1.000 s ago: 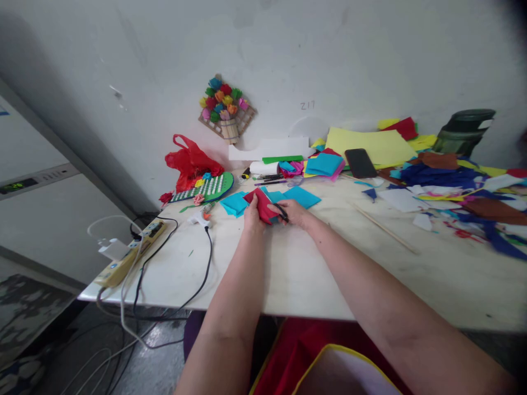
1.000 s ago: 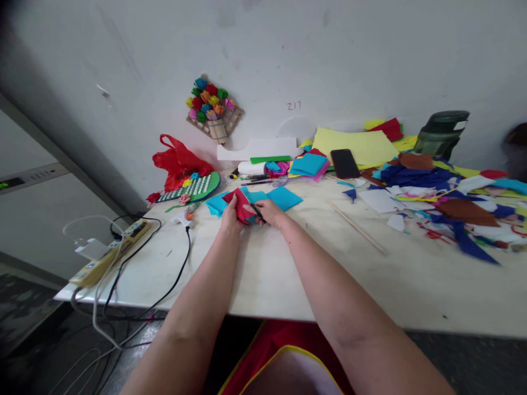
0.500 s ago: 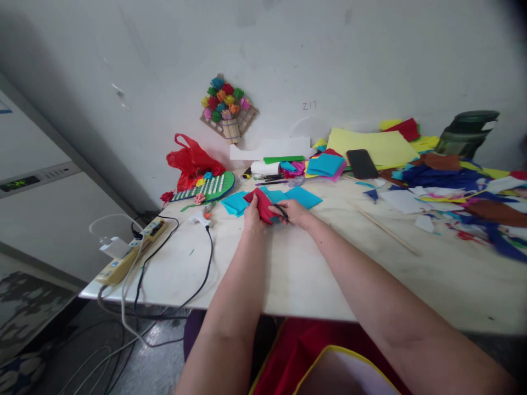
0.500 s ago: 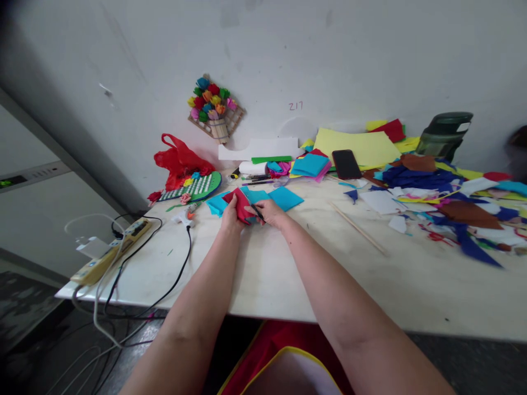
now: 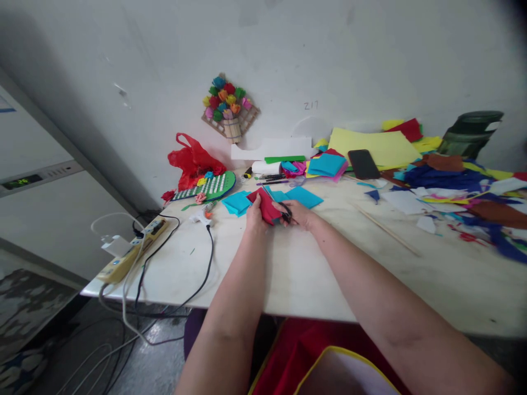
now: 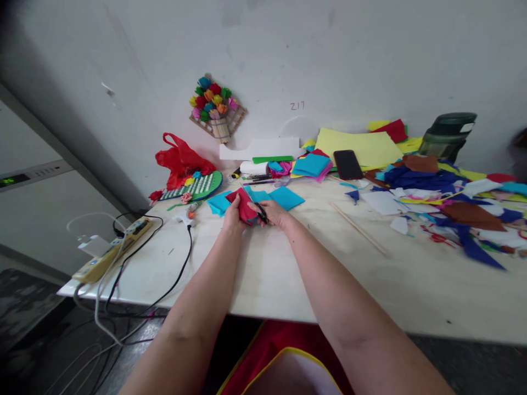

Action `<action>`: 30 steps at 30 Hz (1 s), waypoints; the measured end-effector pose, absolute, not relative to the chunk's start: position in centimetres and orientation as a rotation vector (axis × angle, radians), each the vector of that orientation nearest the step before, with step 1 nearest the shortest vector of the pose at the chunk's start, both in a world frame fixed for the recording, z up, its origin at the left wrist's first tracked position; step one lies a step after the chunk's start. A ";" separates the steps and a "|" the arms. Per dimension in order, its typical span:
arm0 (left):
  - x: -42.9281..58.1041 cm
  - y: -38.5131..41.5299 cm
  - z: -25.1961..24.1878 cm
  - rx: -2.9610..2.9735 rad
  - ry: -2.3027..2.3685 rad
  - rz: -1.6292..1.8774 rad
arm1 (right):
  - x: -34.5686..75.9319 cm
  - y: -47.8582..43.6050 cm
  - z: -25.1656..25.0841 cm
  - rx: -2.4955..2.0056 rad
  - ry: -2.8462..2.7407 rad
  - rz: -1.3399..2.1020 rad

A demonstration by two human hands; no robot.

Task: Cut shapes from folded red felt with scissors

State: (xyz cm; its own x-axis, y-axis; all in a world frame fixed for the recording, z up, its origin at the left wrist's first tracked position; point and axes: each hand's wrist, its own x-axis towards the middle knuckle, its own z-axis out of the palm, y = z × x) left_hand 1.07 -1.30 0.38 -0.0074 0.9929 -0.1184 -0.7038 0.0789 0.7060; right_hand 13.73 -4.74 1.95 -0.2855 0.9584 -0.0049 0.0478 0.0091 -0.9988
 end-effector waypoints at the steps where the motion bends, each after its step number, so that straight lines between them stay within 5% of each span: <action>1: 1.1 -1.3 0.4 0.524 0.708 1.443 | 13.7 -4.7 2.0 -1.097 -1.459 1.387; 30: 1.6 -1.2 0.4 0.452 0.745 1.531 | 13.5 -4.3 1.8 -1.040 -1.540 1.163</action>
State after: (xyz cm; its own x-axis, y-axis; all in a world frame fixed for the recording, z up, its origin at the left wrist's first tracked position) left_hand 1.58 -1.21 0.45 -0.1110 0.9824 -0.1500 -0.7240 0.0234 0.6894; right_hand 13.52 -4.28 1.76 -0.2259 0.9587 0.1730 0.0955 0.1985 -0.9754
